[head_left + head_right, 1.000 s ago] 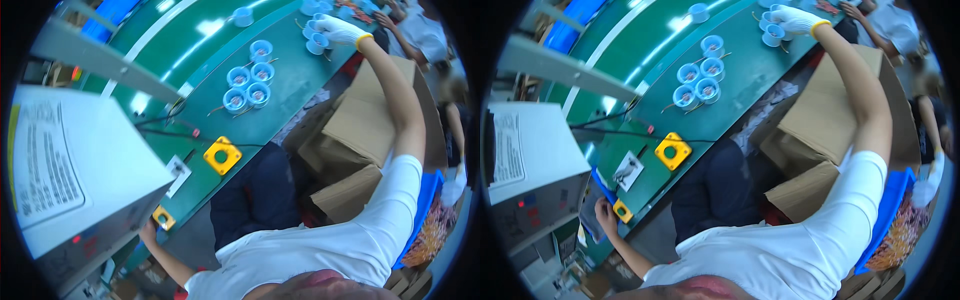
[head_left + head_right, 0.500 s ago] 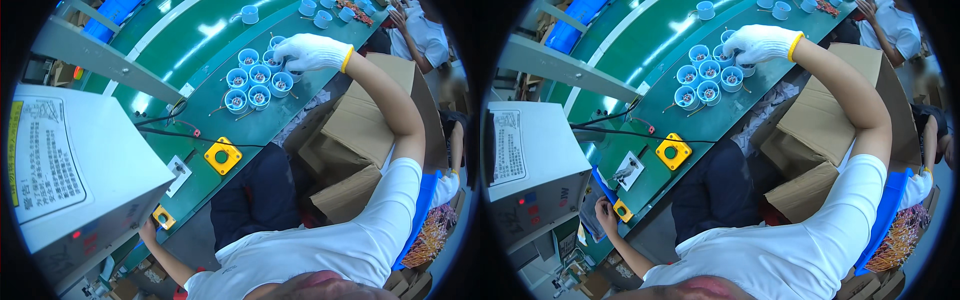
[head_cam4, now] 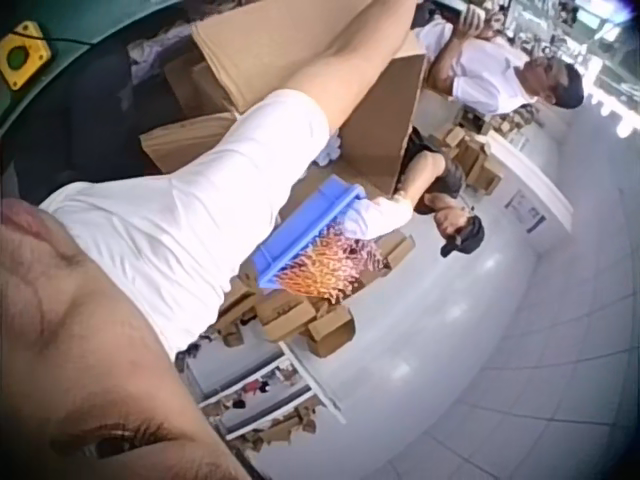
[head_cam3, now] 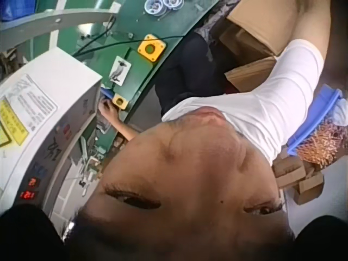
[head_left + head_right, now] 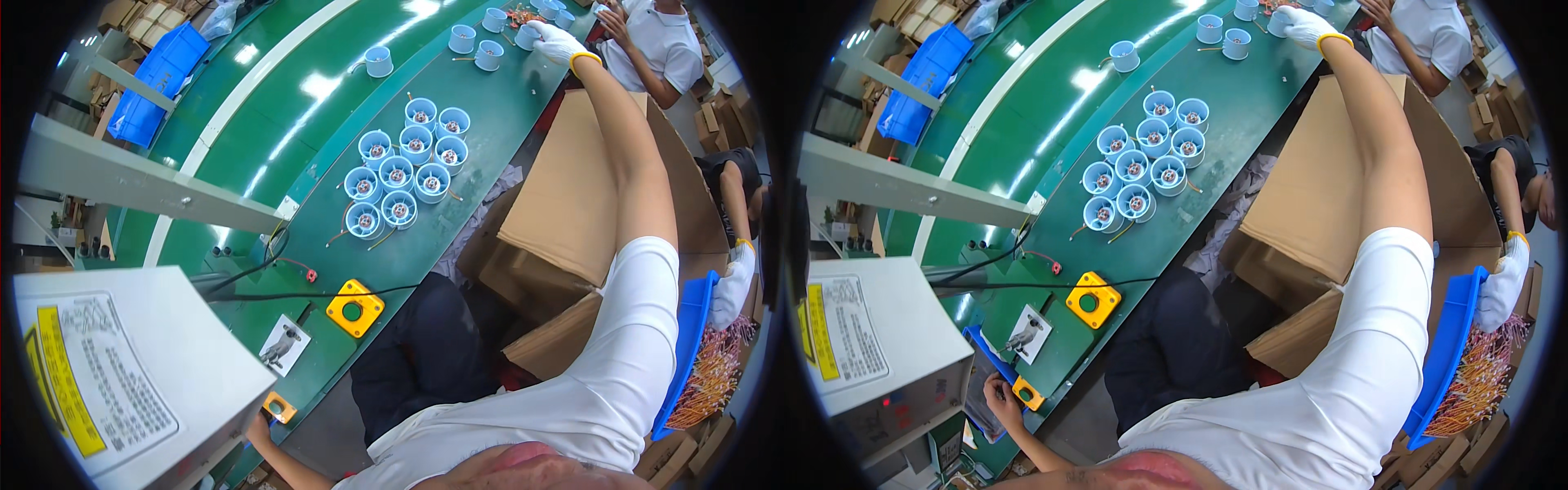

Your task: Placing small electronic components into a machine fixture for assembly on a production line.

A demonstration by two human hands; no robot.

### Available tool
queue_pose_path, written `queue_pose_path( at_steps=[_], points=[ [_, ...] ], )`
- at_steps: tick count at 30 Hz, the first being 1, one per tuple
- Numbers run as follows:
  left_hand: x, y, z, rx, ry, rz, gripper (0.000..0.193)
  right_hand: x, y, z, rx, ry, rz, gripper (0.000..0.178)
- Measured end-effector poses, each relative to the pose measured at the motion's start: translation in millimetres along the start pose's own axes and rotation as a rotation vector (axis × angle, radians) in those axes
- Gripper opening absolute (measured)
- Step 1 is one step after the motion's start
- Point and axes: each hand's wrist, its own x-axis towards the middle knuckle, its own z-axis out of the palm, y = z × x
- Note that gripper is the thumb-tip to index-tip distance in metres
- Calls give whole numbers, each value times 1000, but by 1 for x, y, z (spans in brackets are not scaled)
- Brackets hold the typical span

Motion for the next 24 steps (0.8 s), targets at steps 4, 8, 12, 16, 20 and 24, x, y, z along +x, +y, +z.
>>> queue_pose_path(
  at_steps=[4, 8, 12, 16, 20, 24],
  points=[
    [5, -25, 11, -132, 34, 97, 7, 2, 3, 10, 119, -62, 48, 65],
    [22, -47, 21, -273, 89, 196, 7, 2, -40, 7, 189, -107, 60, 69],
    [34, -94, 24, -374, 107, 289, 8, 7, -68, 3, 208, -54, 97, 69],
    [55, -133, 37, -231, 140, 502, 7, 15, -66, -1, 52, 43, 116, 64],
    [60, -158, 26, -281, 98, 434, 5, 12, -90, -23, -119, 24, 79, 53],
    [75, -178, 38, -286, 175, 442, 5, 21, -77, -16, -92, 36, 103, 52]
  ],
)
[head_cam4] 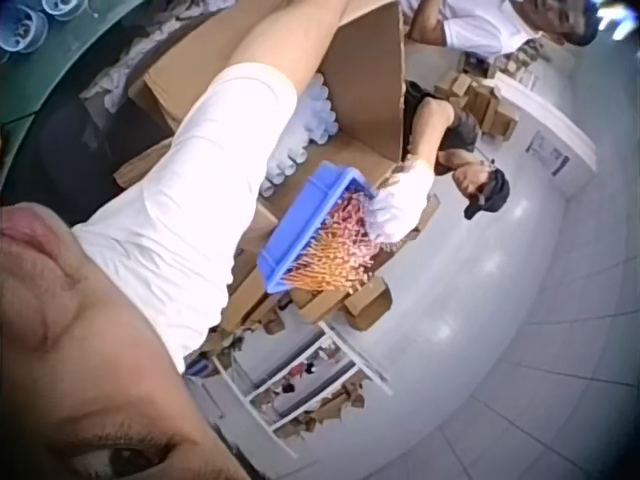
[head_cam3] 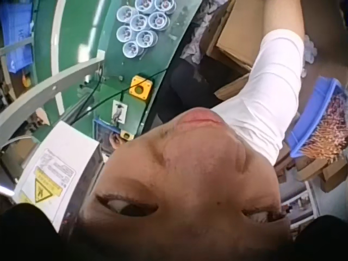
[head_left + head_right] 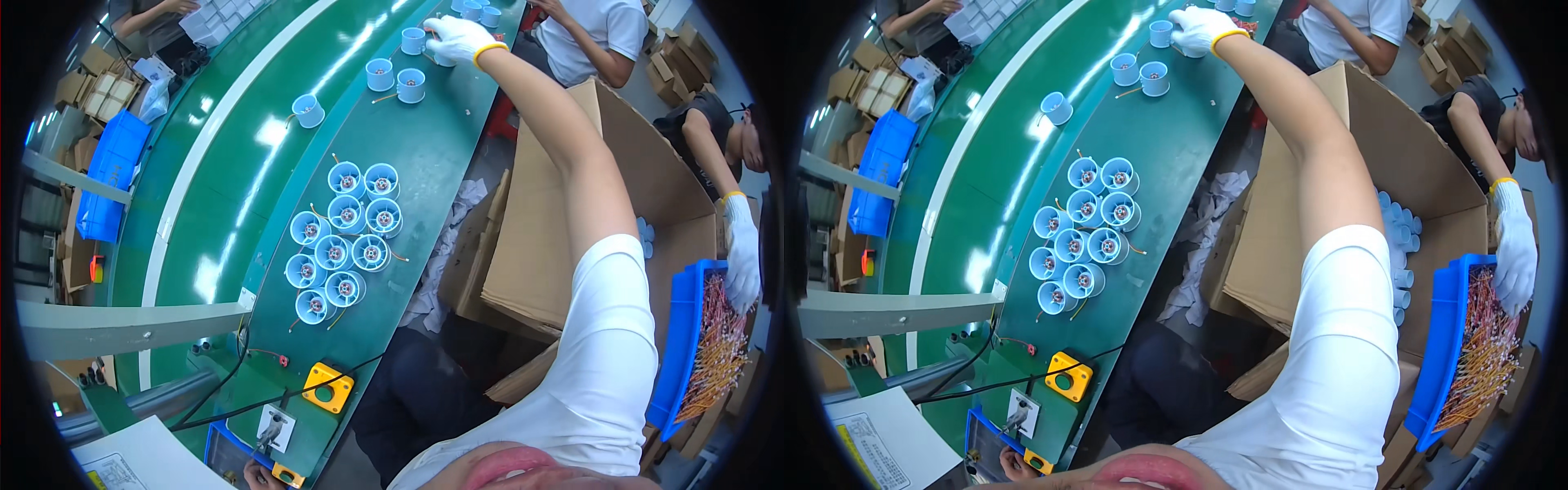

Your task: Placing small electronic components into a machine fixture for assembly on a production line.

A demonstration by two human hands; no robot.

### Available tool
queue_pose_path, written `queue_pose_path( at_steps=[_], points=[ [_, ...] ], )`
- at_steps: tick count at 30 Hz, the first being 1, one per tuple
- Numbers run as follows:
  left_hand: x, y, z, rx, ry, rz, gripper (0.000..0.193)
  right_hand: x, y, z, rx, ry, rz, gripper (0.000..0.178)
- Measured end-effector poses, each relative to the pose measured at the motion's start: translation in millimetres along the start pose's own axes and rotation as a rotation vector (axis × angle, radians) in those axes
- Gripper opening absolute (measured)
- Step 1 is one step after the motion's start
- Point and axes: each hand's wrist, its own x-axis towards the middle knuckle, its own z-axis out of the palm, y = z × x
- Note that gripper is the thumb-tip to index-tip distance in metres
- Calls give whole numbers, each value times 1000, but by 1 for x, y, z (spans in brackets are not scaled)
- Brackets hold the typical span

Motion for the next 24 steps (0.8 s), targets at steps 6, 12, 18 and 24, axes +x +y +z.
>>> queue_pose_path(
  at_steps=[6, 12, 18, 24],
  points=[
    [2, 0, 3, 37, 41, 64, 6, -13, -28, 6, 120, -7, -109, 57],
    [6, 6, 5, 93, 25, 52, 7, -3, -44, 9, 130, -40, -43, 62],
    [10, -6, 6, 107, 11, 81, 10, 1, -26, 17, 100, -87, -115, 57],
    [3, -75, -7, -16, 15, 47, 11, -3, -19, 11, 100, -171, -202, 49]
  ],
)
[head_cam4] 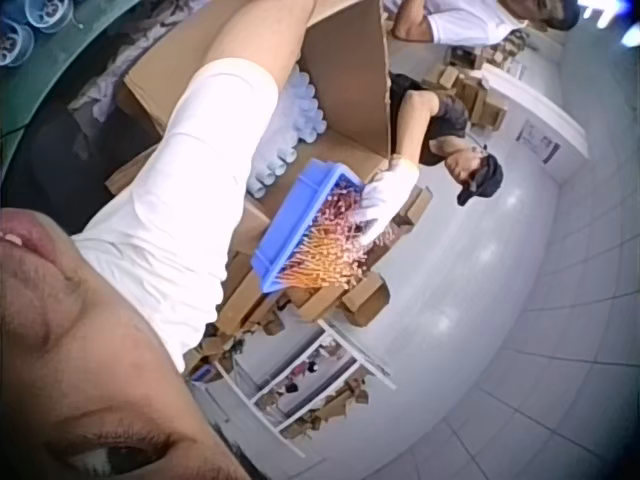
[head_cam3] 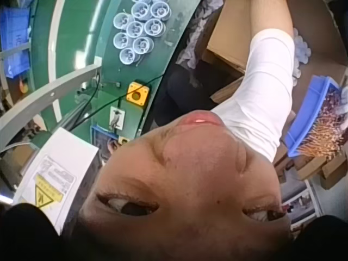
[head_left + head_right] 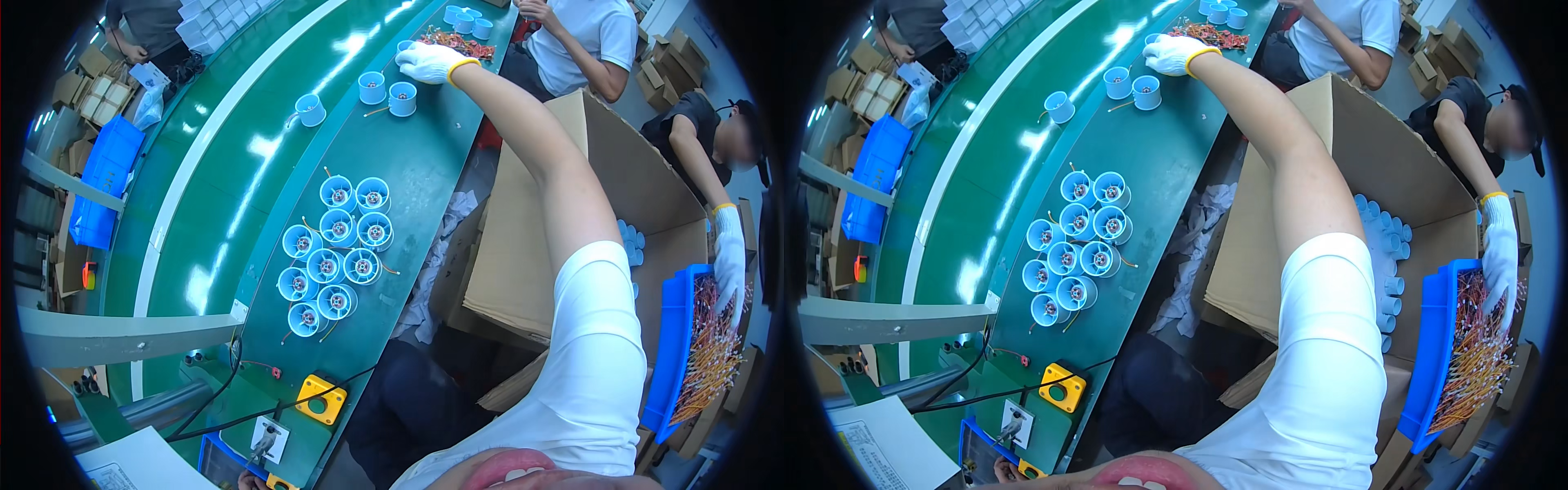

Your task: Placing small electronic components into a machine fixture for assembly on a production line.

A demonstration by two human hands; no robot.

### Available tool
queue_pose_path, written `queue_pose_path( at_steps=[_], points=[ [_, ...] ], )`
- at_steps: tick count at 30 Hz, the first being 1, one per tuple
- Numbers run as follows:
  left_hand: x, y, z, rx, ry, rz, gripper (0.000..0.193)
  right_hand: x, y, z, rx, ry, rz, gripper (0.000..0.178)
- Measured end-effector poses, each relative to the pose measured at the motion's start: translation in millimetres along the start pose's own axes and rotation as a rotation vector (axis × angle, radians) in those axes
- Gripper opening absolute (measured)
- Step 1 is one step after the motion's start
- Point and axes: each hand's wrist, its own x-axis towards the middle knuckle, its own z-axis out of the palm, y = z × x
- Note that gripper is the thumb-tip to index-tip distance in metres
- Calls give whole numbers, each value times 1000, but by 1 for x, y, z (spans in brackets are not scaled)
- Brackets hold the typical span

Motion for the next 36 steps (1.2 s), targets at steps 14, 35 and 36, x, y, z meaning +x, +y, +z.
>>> queue_pose_path(
  at_steps=[14, 35, 36],
  points=[
    [8, 154, 6, 106, -94, -200, 8, -4, -67, -31, 477, -37, -224, 32],
    [1, 180, 18, 55, -106, -291, 5, -65, -181, -7, 153, -159, -496, 31],
    [1, 173, 21, 34, -98, -228, 4, -70, -186, -9, 148, -156, -502, 31]
  ],
)
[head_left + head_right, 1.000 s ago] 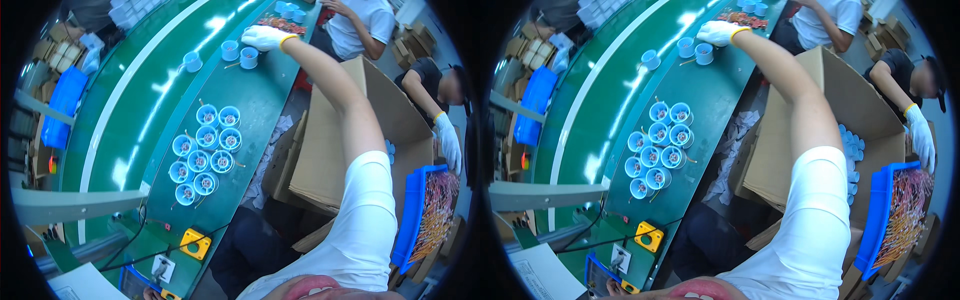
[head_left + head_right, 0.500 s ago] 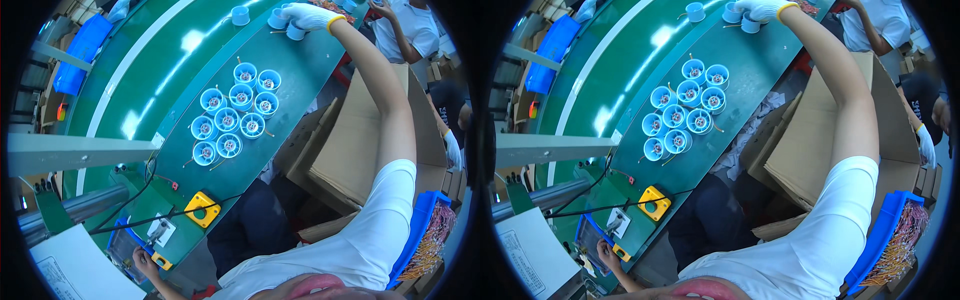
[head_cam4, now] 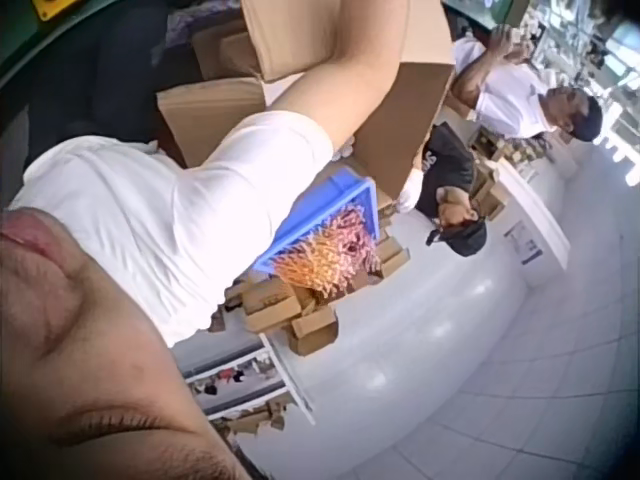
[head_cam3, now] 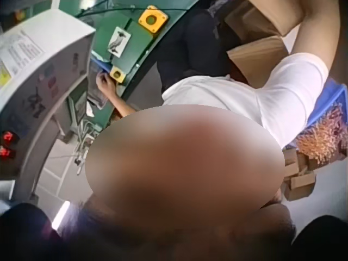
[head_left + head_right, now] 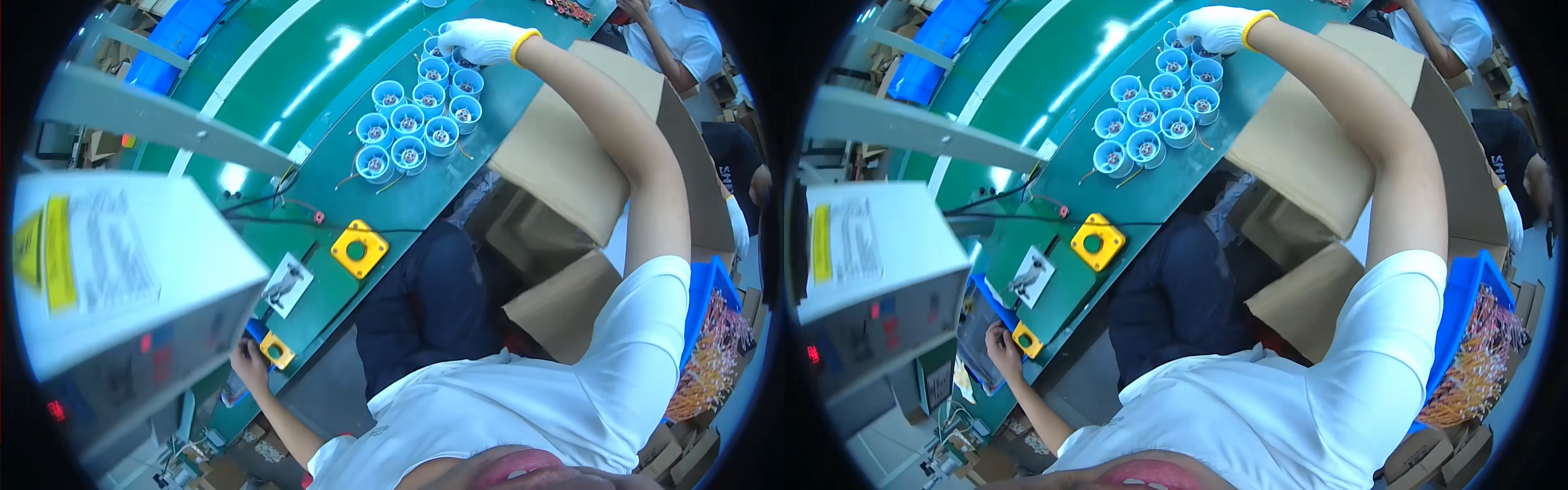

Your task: Placing small electronic components into a machine fixture for assembly on a production line.

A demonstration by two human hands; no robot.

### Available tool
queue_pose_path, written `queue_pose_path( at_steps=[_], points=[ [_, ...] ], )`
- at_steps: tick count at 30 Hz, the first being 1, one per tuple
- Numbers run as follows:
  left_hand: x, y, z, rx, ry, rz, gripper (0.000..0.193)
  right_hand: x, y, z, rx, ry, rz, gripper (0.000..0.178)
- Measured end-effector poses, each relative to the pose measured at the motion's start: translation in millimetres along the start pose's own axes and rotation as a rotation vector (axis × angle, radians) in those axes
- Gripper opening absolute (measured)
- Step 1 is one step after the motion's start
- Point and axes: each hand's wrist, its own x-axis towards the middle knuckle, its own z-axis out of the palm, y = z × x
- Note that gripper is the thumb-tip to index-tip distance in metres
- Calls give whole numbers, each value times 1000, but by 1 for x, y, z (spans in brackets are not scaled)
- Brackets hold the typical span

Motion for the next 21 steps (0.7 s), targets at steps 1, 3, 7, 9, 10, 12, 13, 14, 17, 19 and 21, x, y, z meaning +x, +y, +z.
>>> queue_pose_path(
  at_steps=[1, 3, 7, 9, 10, 12, 13, 14, 17, 19, 21],
  points=[
    [2, -7, 2, -18, 7, 63, 4, -4, -6, -2, -9, -1, 14, 31],
    [10, -23, 4, 50, 35, 187, 5, -12, -17, -2, -23, -2, 41, 31],
    [9, -25, 0, 154, 80, 324, 6, -21, -58, 13, 94, 100, -85, 31],
    [11, -19, 0, 171, 93, 342, 6, -19, -77, 15, 94, 146, -98, 29],
    [12, -15, 4, 144, 91, 319, 6, -22, -83, 14, 88, 178, -99, 29],
    [7, -4, 0, 99, 90, 257, 5, -35, -100, -2, 90, 207, -102, 31],
    [5, -1, -1, 103, 87, 258, 5, -45, -104, -22, 138, 216, -63, 31],
    [4, 2, -4, 102, 88, 254, 5, -60, -113, -45, 184, 226, -19, 32],
    [7, 7, 0, 71, 84, 257, 6, -96, -118, -50, 122, 22, 228, 40],
    [8, 11, 2, 122, 102, 338, 6, -122, -123, -41, 3, -217, 381, 58],
    [5, -5, 1, 45, 181, 343, 8, -146, -146, -28, -8, -227, 331, 68]
  ],
)
